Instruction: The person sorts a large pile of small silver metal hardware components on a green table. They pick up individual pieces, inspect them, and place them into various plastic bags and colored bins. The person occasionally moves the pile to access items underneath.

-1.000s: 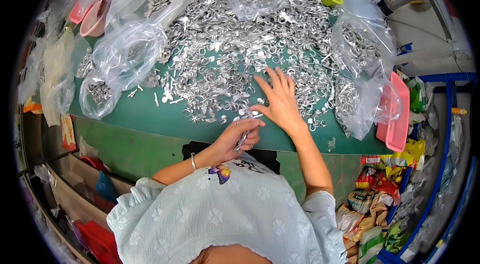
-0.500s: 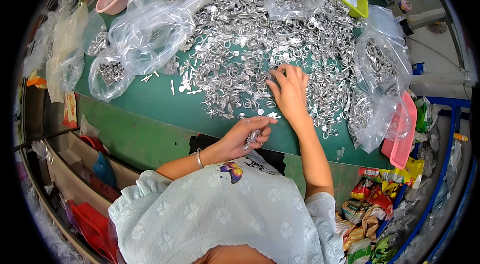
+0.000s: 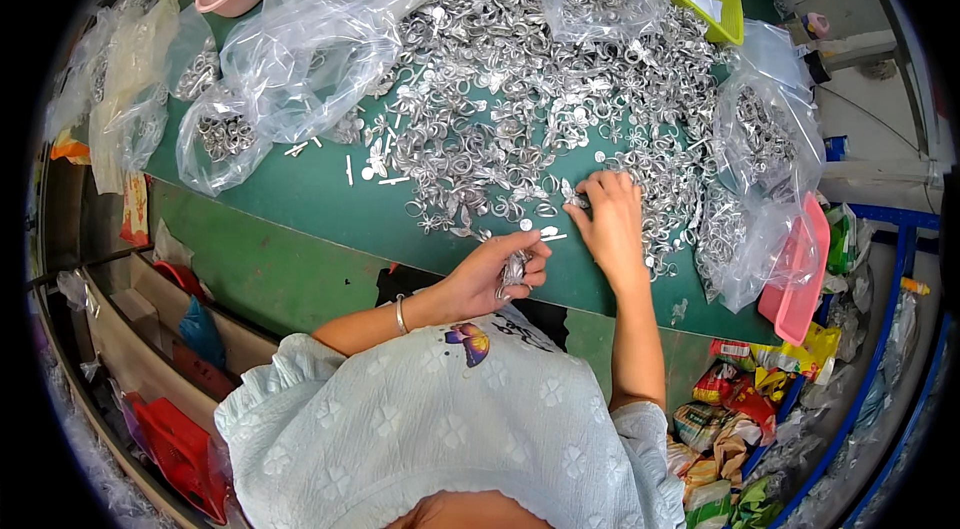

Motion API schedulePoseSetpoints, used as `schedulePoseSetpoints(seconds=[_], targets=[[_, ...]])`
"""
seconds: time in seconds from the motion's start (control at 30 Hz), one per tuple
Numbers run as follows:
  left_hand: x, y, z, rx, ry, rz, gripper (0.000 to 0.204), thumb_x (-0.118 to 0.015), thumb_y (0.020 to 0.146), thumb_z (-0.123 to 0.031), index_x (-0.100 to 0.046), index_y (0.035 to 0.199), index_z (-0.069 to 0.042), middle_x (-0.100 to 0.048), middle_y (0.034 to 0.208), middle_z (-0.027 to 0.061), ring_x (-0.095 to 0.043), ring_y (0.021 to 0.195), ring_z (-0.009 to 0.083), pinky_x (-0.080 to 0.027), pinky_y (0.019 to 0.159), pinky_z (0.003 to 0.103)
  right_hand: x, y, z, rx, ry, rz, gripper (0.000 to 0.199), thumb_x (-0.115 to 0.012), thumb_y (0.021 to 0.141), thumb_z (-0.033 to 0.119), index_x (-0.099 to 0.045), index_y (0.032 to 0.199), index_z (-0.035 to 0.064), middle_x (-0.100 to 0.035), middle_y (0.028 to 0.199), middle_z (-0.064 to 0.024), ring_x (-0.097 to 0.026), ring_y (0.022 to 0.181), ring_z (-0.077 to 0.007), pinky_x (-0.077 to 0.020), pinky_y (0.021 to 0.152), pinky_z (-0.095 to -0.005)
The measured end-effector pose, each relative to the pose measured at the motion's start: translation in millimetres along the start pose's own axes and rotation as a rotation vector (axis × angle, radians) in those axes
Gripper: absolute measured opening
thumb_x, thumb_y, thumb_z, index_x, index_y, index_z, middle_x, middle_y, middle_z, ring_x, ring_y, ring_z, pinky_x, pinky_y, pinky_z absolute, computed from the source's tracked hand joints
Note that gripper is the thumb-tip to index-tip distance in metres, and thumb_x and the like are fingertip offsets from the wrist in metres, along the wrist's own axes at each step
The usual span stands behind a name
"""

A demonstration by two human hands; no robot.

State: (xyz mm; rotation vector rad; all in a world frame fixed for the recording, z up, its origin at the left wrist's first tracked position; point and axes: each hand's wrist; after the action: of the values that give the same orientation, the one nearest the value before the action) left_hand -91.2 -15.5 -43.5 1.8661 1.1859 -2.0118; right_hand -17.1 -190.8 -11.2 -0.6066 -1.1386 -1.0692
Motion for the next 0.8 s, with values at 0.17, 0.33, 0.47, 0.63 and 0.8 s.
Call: schedulePoseSetpoints(seconds=[0.17, 0.33, 0.47, 0.63, 0.8], targets=[[-5, -2, -2, -0.042, -0.032, 0.066, 0.033, -0.046, 0.090, -0.020, -0.049, 0.117, -0.002, -0.050, 0.080, 0.0036, -0.047, 0.064, 0.0101, -0.033, 0.039, 0.016, -5, -1, -7, -0.086, 0.200, 0.014, 0.021, -0.069, 0.066, 0.006, -0.058, 0.082, 0.0006, -0.056, 0.075, -0.0101, -0.051, 0.069, -0.0246, -0.0395, 0.062, -0.0338], [-15, 0, -6, -0.056, 0.034, 0.079, 0.039, -0.045, 0.090, -0.022, -0.043, 0.126, -0.006, -0.053, 0.093, 0.0046, -0.047, 0.065, 0.0102, -0.033, 0.040, 0.016, -2, -3, -23, -0.402, 0.826, 0.028, 0.011, -0.062, 0.075, -0.002, -0.060, 0.086, -0.0019, -0.057, 0.067, -0.0023, -0.045, 0.054, -0.0061, -0.0384, 0.051, -0.0226], [-19, -2, -7, -0.186, 0.017, -0.027, 0.039, -0.043, 0.092, -0.030, -0.045, 0.125, -0.010, -0.056, 0.102, 0.0043, -0.057, 0.073, 0.0103, -0.039, 0.043, 0.018, 16, 0, 0, -0.303, 1.203, 0.410, 0.013, -0.060, 0.078, 0.000, -0.061, 0.091, -0.0012, -0.060, 0.072, -0.0009, -0.051, 0.062, -0.0067, -0.0414, 0.060, -0.0219], [4, 0, 6, -0.216, 0.189, 0.091, 0.029, -0.055, 0.087, -0.029, -0.058, 0.104, -0.006, -0.062, 0.090, 0.0041, -0.058, 0.071, 0.0087, -0.041, 0.049, 0.019, 16, 55, 19, 0.103, 0.365, 0.050, 0.022, -0.056, 0.082, 0.007, -0.059, 0.101, -0.0017, -0.060, 0.097, -0.0148, -0.055, 0.092, -0.0266, -0.0422, 0.081, -0.0331], [8, 20, 20, -0.289, 0.393, 0.253, 0.032, -0.054, 0.087, -0.031, -0.058, 0.103, -0.003, -0.061, 0.099, 0.0070, -0.063, 0.078, 0.0155, -0.043, 0.046, 0.023, -47, 79, -37, 0.285, -0.028, 0.025, 0.038, -0.065, 0.071, 0.010, -0.053, 0.104, -0.0025, -0.054, 0.098, -0.0211, -0.049, 0.091, -0.0374, -0.0363, 0.086, -0.0450]])
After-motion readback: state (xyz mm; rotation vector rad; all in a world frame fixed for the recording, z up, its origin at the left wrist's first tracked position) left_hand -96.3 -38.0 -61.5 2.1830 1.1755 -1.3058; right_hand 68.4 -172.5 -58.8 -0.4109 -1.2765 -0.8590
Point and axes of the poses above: each hand's wrist, its own y-axis towards the middle knuckle, its own x-axis out of the back of the hand, z = x × y
